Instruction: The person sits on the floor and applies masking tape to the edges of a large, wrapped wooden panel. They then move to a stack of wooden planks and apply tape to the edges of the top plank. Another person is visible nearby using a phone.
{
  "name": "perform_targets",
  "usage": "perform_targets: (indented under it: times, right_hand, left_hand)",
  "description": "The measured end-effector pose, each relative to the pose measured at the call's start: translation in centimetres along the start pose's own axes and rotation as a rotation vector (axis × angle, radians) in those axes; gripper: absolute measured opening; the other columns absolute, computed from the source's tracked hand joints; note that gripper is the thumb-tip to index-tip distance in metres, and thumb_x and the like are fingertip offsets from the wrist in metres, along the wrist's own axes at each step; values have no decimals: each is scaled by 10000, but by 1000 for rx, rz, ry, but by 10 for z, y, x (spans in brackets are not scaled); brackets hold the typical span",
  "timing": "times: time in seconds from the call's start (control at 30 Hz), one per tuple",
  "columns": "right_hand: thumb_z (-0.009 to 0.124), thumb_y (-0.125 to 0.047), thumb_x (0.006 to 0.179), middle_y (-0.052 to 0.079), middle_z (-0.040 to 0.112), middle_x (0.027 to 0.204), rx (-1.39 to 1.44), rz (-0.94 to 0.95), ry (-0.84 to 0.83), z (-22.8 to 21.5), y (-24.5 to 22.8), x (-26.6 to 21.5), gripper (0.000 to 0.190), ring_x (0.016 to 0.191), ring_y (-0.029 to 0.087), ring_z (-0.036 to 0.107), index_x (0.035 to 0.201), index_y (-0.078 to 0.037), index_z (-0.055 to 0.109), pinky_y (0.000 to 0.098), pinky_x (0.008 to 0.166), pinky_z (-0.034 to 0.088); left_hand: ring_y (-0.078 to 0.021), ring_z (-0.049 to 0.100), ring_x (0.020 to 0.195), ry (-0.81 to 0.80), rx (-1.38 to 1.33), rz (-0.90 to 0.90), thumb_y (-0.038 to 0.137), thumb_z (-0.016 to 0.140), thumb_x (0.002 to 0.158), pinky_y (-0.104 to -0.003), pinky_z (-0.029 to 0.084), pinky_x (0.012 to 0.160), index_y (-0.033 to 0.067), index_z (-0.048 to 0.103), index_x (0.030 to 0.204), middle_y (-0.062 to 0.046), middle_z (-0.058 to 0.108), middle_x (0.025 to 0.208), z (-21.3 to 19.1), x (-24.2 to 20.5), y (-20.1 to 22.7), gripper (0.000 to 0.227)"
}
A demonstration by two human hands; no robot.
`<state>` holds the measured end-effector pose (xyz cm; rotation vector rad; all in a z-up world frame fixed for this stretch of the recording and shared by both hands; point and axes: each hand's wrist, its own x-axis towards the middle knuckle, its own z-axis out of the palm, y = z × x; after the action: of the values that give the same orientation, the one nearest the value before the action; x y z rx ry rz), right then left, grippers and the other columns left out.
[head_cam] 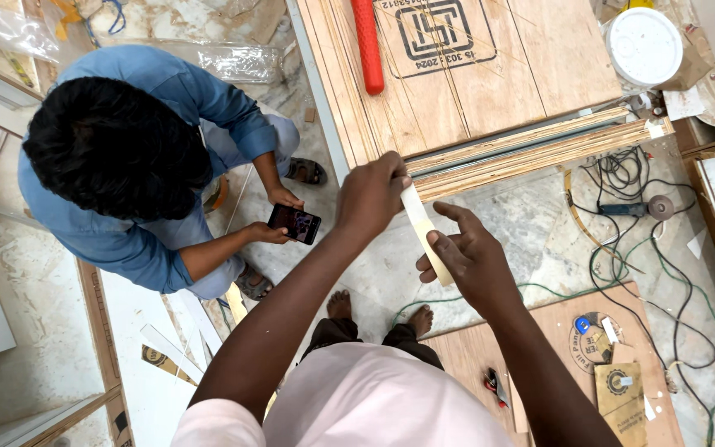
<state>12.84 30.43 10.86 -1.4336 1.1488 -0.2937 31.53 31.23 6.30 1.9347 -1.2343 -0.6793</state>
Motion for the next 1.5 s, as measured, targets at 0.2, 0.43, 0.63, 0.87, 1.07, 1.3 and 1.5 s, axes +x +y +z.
perform_targets:
  times: [0.2,0.43,0.63,0.87,1.07,1.3,1.5]
  right_hand:
    - [588,-215,993,166,748,800,158,-15,-13,-6,14,11,510,645,197,731,1441,5,483,325,602,597]
    - [592,-195,998,178,736,807,213,-17,-35,-9,17,19,450,640,203,719,1392,12,523,331,572,577]
    - [588,-176,997,174,743,824,210,-28,-51,-9,17,17,419,666,205,738,1372,4,539,328,589,591]
    - [594,-181,995,170,747,823,219,-38,-67,-11,22,16,413,674,209,743,1356,13,550,328,594,592]
    - [603,-204,983,169,743,798,201,-3,-58,-12,18,16,430,649,204,740,1349,18,557,322,574,594]
    - [602,-277,996,157,688,720,178,161,-89,-16,14,34,436,551,218,672,1307,29,618,326,458,556]
    - [538,-226,975,130,712,841,203,283,-265,-26,7,50,417,614,174,703,1272,49,637,326,515,606]
  left_hand:
    - [-322,721,804,49,170,33,219,700,922,-470,537,684,86,653,936,-108,734,848,18,5,-8,141]
    - [-282,730,816,-48,289,-13,264,716,908,-444,539,712,116,663,941,-76,738,829,17,12,-7,161]
    - [-266,724,785,-170,277,-85,310,752,873,-432,519,700,136,656,945,-63,716,751,3,15,3,212]
    - [-250,726,798,-165,195,-34,275,705,920,-434,521,727,118,655,937,-51,722,779,7,10,-4,166]
    - [-245,705,984,-128,-8,64,113,627,928,-419,546,827,145,708,1046,-52,660,1111,15,-9,-31,146]
    - [-274,593,1153,106,185,329,173,874,721,-420,546,843,104,666,1106,-70,554,1194,25,-31,-31,442]
    - [-243,637,1104,102,200,313,173,876,746,-406,557,840,120,680,1089,-23,594,1099,35,-24,-40,399]
